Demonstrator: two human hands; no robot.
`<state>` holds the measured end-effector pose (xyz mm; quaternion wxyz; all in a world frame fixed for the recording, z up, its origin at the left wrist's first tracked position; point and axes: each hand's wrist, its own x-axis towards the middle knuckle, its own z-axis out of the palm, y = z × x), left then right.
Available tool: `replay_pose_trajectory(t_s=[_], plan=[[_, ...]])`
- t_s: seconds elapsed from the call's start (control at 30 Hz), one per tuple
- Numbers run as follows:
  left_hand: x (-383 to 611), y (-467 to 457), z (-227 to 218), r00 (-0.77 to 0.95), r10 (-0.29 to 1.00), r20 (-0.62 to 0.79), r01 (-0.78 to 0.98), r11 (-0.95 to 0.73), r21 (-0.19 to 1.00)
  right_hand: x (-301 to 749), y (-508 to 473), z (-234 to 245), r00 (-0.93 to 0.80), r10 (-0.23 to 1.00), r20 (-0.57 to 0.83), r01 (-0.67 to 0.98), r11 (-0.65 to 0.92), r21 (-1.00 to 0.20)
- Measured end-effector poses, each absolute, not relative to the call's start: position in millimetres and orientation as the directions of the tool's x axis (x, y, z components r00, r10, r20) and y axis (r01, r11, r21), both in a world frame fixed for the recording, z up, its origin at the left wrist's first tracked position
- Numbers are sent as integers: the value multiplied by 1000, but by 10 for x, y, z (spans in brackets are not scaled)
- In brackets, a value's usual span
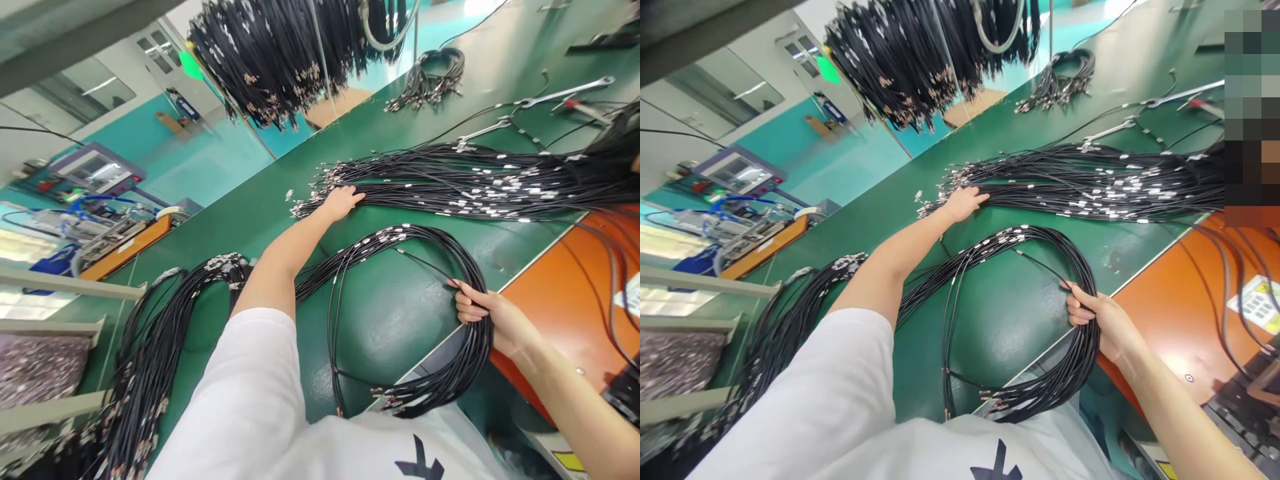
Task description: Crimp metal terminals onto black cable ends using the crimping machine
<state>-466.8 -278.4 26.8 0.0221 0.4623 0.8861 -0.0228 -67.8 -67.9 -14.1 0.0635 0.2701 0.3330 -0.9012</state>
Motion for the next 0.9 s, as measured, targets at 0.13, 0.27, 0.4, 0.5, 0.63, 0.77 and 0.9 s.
replay_pose_trajectory(t_s=[0.13, 0.27, 0.4, 0.5, 0.63, 0.77, 0.9], plan=[[-4596, -3109, 430, -574, 807, -136, 798, 589, 125, -673, -642, -169, -831, 43, -554, 346, -740, -577], [-4482, -3681, 648, -554, 755, -351, 713, 648, 267, -662, -570, -271, -825, 31, -564, 380, -708, -595], [-4272, -4302, 786, -558, 653, -512, 576, 749, 327, -658, -497, -393, -828, 25, -560, 397, -679, -617], [-4079, -4674, 794, -574, 562, -595, 479, 820, 313, -655, -461, -439, -826, 6, -563, 417, -667, -618], [-3882, -4939, 754, -622, 441, -647, 395, 890, 228, -658, -457, -437, -839, 3, -544, 409, -656, -634], [-3744, -4756, 678, -712, 456, -533, 425, 885, 189, -646, -527, -357, -849, 28, -528, 377, -669, -641], [-3438, -4233, 456, -744, 563, -360, 523, 826, 211, -626, -615, -236, -849, 19, -528, 347, -734, -584]])
